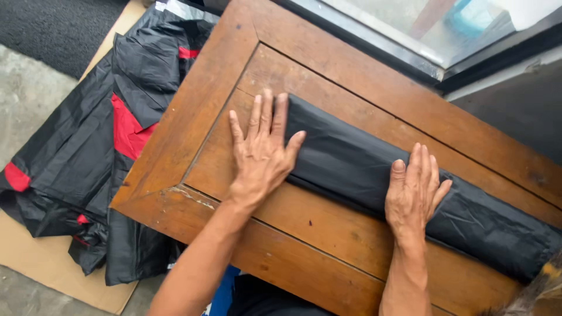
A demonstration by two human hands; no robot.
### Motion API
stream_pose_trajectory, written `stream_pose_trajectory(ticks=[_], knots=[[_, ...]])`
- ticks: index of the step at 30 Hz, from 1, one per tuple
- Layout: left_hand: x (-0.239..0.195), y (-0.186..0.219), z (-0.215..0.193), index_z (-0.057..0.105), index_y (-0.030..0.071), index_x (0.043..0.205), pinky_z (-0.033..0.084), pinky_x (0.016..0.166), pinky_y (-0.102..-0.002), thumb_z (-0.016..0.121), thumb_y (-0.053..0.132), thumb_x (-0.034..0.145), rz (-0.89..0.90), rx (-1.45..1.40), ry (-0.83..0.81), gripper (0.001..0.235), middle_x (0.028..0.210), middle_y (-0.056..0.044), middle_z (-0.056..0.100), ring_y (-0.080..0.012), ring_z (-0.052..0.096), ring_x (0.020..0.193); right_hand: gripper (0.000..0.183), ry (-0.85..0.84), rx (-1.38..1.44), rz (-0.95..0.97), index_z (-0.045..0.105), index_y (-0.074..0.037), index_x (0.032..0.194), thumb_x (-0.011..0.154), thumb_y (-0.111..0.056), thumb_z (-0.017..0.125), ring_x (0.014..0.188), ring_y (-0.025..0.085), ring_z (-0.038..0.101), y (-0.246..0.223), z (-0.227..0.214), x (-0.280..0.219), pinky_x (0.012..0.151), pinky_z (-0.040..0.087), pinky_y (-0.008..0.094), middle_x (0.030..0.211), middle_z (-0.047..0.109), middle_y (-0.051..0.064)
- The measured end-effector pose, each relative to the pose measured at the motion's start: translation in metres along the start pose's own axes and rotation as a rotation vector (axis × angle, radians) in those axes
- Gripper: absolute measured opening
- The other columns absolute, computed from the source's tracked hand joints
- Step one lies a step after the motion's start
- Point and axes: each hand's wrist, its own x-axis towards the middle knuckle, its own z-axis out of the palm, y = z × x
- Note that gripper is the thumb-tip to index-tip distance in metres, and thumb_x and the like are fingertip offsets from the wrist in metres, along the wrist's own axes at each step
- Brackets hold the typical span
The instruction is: The person uses a feather duster to clean the surface of a folded black fabric item on a wooden table. They repeatedly brush the fabric, smooth it with their hands, and fold it into a compact roll.
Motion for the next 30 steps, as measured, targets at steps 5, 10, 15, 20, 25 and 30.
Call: stream_pose_trajectory(ticks=[5,10,15,20,25,30], knots=[[-0.005,-0.009,0.002,0.023,0.007,0.151,0.006,0.115,-0.061,0.036,0.05,0.101,0.055,0.101,-0.025,0.067,0.157,-0.016,0.023,-0.0318,0.019,0.146,0.075,0.039,-0.043,0.031,0.024,-0.008,0.15,0.098,-0.061,0.019,0.143,0.032,0.014,-0.022,-0.002,-0.001,0.11,-0.004,0.06,0.155,0.023,0.016],[-0.005,-0.008,0.001,0.022,0.007,0.15,0.009,0.115,-0.062,0.037,0.047,0.101,0.059,0.173,-0.031,0.066,0.157,-0.015,0.024,-0.0304,0.022,0.146,0.074,0.262,-0.134,-0.269,0.026,0.003,0.149,0.101,-0.054,0.023,0.143,0.038,0.019,-0.102,0.019,-0.002,0.111,0.003,0.061,0.155,0.024,0.023],[-0.006,-0.007,-0.002,0.014,0.02,0.155,0.01,0.106,-0.073,0.032,0.03,0.103,0.129,0.38,-0.062,0.055,0.155,-0.023,0.028,-0.0367,0.025,0.145,0.087,0.053,-0.026,-0.405,0.016,0.005,0.147,0.095,-0.063,0.022,0.146,0.032,0.016,-0.176,0.069,0.006,0.115,-0.002,0.052,0.155,0.02,0.022],[-0.001,-0.005,-0.007,0.03,0.019,0.152,0.006,0.106,-0.072,0.033,0.029,0.101,0.1,0.233,-0.093,0.052,0.155,-0.022,0.029,-0.0346,0.025,0.144,0.077,0.211,-0.099,-0.494,0.023,0.006,0.147,0.099,-0.054,0.027,0.145,0.033,0.026,-0.153,0.073,0.007,0.119,0.014,0.049,0.154,0.026,0.022],[0.0,-0.001,-0.017,0.038,0.015,0.15,0.001,0.105,-0.074,0.034,0.032,0.1,0.098,0.125,-0.124,0.053,0.156,-0.022,0.024,-0.0335,0.021,0.145,0.079,0.114,-0.122,-0.474,0.019,0.003,0.149,0.098,-0.056,0.033,0.147,0.031,0.019,-0.11,0.052,0.002,0.121,0.014,0.044,0.156,0.021,0.02],[0.002,0.002,-0.018,0.034,0.026,0.15,-0.001,0.103,-0.076,0.044,0.032,0.099,0.108,0.116,-0.164,0.053,0.155,-0.026,0.019,-0.0389,0.014,0.145,0.075,0.069,-0.155,-0.454,0.021,0.002,0.149,0.098,-0.052,0.033,0.146,0.035,0.017,-0.072,0.009,-0.015,0.117,0.009,0.053,0.156,0.022,0.021]])
